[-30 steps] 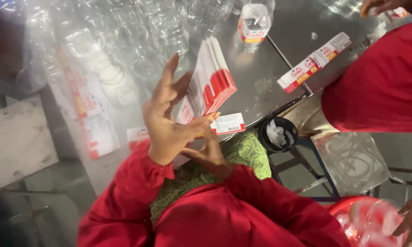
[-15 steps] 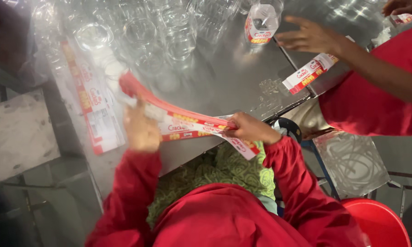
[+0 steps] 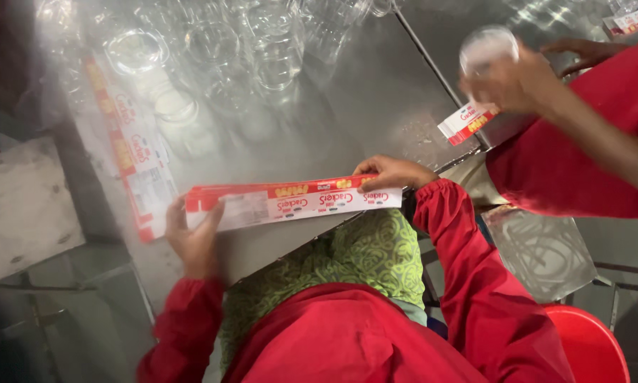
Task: The person applies labels to plastic jars by hand. The person removes a label from a backing sheet, aligns it with a jar, and wraps it around the jar's circumference, then places the labeled jar into a red bin.
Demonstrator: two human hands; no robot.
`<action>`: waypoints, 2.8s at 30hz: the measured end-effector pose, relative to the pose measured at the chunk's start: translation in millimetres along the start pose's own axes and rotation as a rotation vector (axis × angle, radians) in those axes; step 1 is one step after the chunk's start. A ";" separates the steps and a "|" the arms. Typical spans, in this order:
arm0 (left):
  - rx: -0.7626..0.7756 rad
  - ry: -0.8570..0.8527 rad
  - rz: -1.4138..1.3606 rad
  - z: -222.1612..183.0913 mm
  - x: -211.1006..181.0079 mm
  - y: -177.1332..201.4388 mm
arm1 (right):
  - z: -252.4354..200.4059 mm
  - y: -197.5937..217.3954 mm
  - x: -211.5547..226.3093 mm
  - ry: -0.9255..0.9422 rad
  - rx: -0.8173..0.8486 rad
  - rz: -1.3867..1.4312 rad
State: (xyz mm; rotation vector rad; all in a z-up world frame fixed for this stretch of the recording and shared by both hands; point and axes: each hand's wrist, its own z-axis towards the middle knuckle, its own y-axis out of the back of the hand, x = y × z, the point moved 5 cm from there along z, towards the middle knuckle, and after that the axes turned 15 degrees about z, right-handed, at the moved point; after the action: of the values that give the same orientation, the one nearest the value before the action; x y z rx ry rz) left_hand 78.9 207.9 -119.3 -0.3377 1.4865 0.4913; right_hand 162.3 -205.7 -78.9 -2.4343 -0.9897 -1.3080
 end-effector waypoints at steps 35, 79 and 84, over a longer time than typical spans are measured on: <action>0.374 -0.519 0.374 20.0 -34.7 -29.5 | -41.0 -34.5 -43.1 0.678 -0.671 0.233; 0.637 -0.840 0.355 -125.3 -137.7 -177.2 | -161.1 -24.2 -84.9 0.663 -0.856 0.692; 0.978 -0.783 0.161 -135.0 -157.3 -182.5 | -130.4 -91.6 -52.5 0.536 -0.435 0.404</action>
State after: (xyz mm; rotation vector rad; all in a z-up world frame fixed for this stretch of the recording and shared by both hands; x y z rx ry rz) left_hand 53.1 -33.1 13.1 0.6868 0.8301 -0.0401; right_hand -3.2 -221.9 -56.2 -2.1705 -0.0772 -1.9983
